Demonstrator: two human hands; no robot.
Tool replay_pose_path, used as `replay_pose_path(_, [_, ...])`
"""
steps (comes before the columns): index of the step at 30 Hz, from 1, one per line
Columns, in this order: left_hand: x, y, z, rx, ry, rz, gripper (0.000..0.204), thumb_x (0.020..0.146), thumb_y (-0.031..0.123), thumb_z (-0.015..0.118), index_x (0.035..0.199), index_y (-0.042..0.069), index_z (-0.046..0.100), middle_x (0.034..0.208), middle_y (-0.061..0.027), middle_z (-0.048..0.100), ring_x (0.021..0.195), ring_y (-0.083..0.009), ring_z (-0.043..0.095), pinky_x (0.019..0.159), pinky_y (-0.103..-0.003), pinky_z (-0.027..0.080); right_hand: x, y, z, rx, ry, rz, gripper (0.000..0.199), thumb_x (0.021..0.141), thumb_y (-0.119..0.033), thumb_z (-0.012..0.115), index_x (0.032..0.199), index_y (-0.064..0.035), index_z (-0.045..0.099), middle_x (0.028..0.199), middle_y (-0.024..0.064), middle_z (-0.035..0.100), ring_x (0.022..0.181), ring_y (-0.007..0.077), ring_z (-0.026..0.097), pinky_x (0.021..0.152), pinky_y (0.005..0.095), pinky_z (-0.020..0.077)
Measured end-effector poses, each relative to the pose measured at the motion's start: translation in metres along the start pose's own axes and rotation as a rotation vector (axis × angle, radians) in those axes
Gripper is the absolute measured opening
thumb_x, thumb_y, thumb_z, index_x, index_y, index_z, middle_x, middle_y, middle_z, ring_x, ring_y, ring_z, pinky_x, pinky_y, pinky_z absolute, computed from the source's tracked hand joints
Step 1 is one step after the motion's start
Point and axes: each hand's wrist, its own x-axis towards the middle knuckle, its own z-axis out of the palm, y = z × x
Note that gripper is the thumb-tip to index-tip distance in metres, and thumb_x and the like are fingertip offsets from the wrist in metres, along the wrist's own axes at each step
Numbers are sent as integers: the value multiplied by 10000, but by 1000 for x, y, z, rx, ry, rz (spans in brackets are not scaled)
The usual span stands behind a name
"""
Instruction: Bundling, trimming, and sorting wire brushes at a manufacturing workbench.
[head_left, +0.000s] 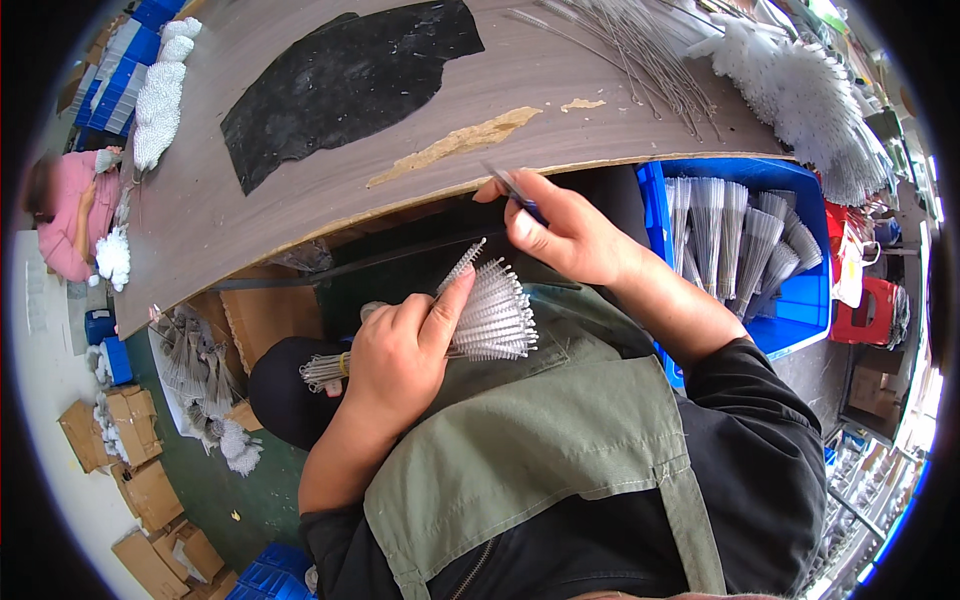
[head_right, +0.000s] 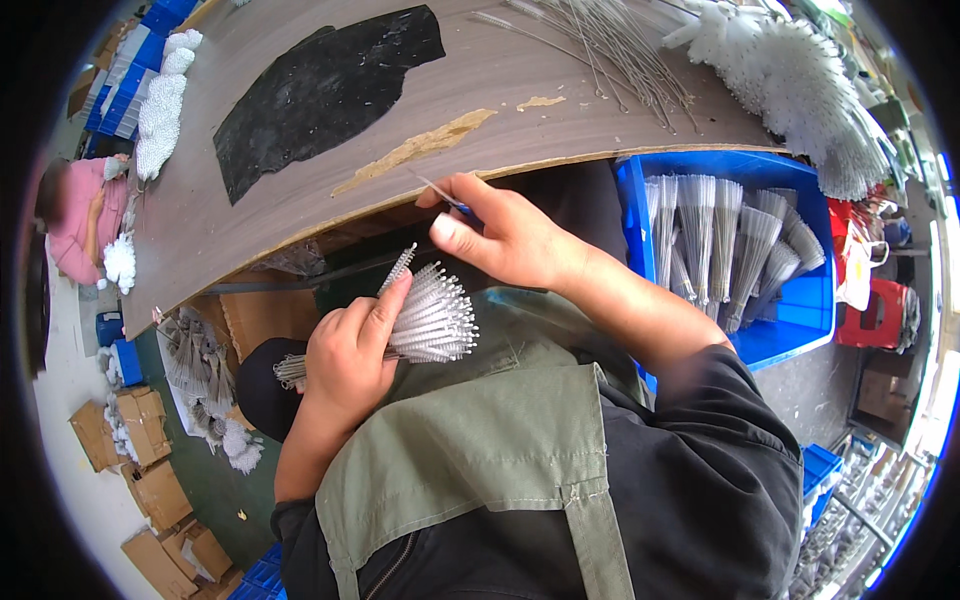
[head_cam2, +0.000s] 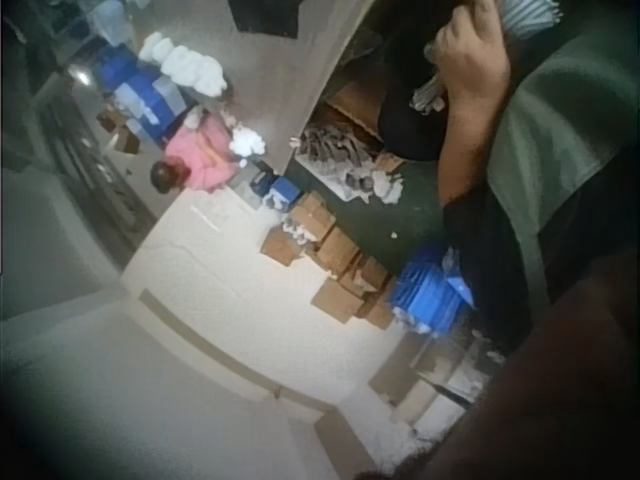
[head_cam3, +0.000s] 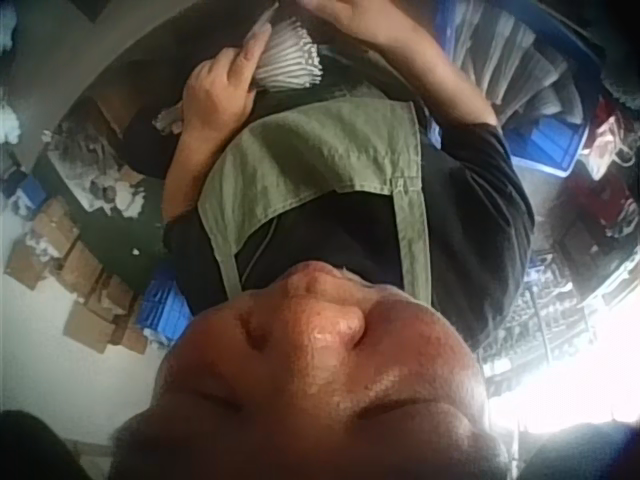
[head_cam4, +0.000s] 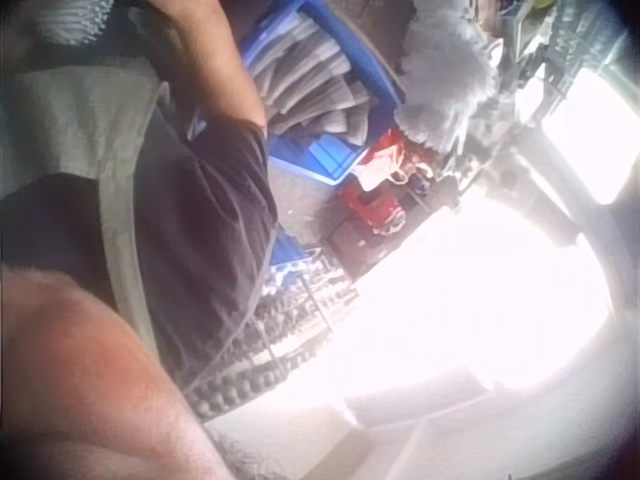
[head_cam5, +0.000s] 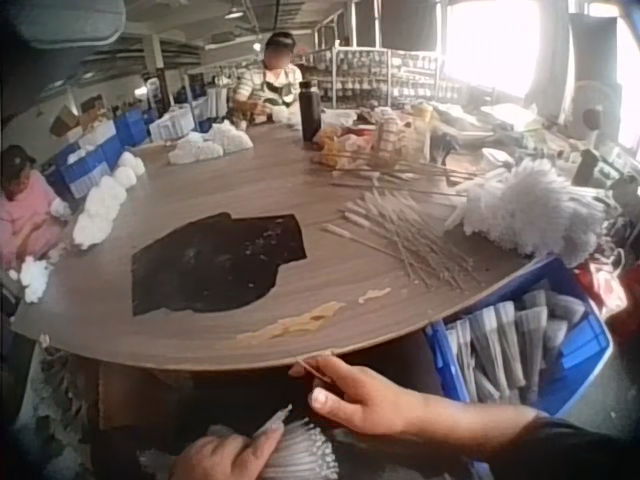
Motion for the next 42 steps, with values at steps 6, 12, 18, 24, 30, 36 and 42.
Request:
replay_pose_path(6, [1, 11, -12, -93, -54, -85, 785, 598, 23, 690, 1348, 116, 478, 736, -78, 481, 621, -285, 529, 599, -386, 453, -12, 3, 10, -147, 127, -50, 358, 946, -326, 525, 1015, 25, 530, 852, 194, 574, 837, 360, 592, 754, 383, 471])
replay_pose_path(12, [4, 18, -18, -69, -76, -94, 826, 566, 8, 707, 1352, 110, 470, 743, -83, 483, 637, -289, 536, 609, -388, 458, -19, -14, 3, -310, 105, -144, 291, 832, -213, 679, 959, 14, 550, 781, 145, 626, 690, 303, 633, 606, 374, 497])
replay_pose_path(18, [5, 19, -21, -15, -97, -58, 777, 584, 0, 689, 1330, 92, 493, 730, -85, 474, 626, -285, 536, 601, -389, 454, -19, -17, -2, -363, 93, -136, 288, 790, -213, 719, 935, 1, 591, 754, 133, 620, 660, 280, 625, 591, 356, 495])
replay_pose_path(24, [6, 21, -22, -30, -103, -61, 769, 585, -5, 677, 1327, 96, 500, 720, -85, 470, 619, -280, 534, 590, -384, 454, -20, -16, -3, -382, 85, -138, 320, 771, -201, 740, 961, 13, 598, 766, 129, 625, 656, 260, 626, 593, 333, 503])
replay_pose_path(30, [5, 21, -20, -51, -90, -59, 765, 583, -14, 667, 1323, 94, 505, 699, -81, 459, 607, -278, 532, 583, -382, 452, -23, -19, -1, -435, 124, -168, 304, 769, -205, 741, 944, 0, 600, 766, 113, 628, 650, 256, 626, 588, 333, 504])
replay_pose_path(36, [1, 18, -18, 140, -46, 36, 595, 683, 3, 615, 1272, 66, 558, 677, -72, 446, 574, -256, 514, 557, -366, 446, -23, -17, 0, -376, 86, -80, 252, 785, -234, 715, 863, -21, 604, 716, 127, 622, 641, 291, 624, 576, 370, 491])
replay_pose_path(42, [2, 18, -22, 62, -51, 52, 608, 675, -8, 611, 1275, 68, 556, 685, -74, 461, 579, -257, 514, 562, -367, 445, -14, -1, -4, -549, 378, 7, 281, 819, -275, 671, 762, -14, 586, 606, 180, 572, 629, 371, 605, 556, 421, 481])
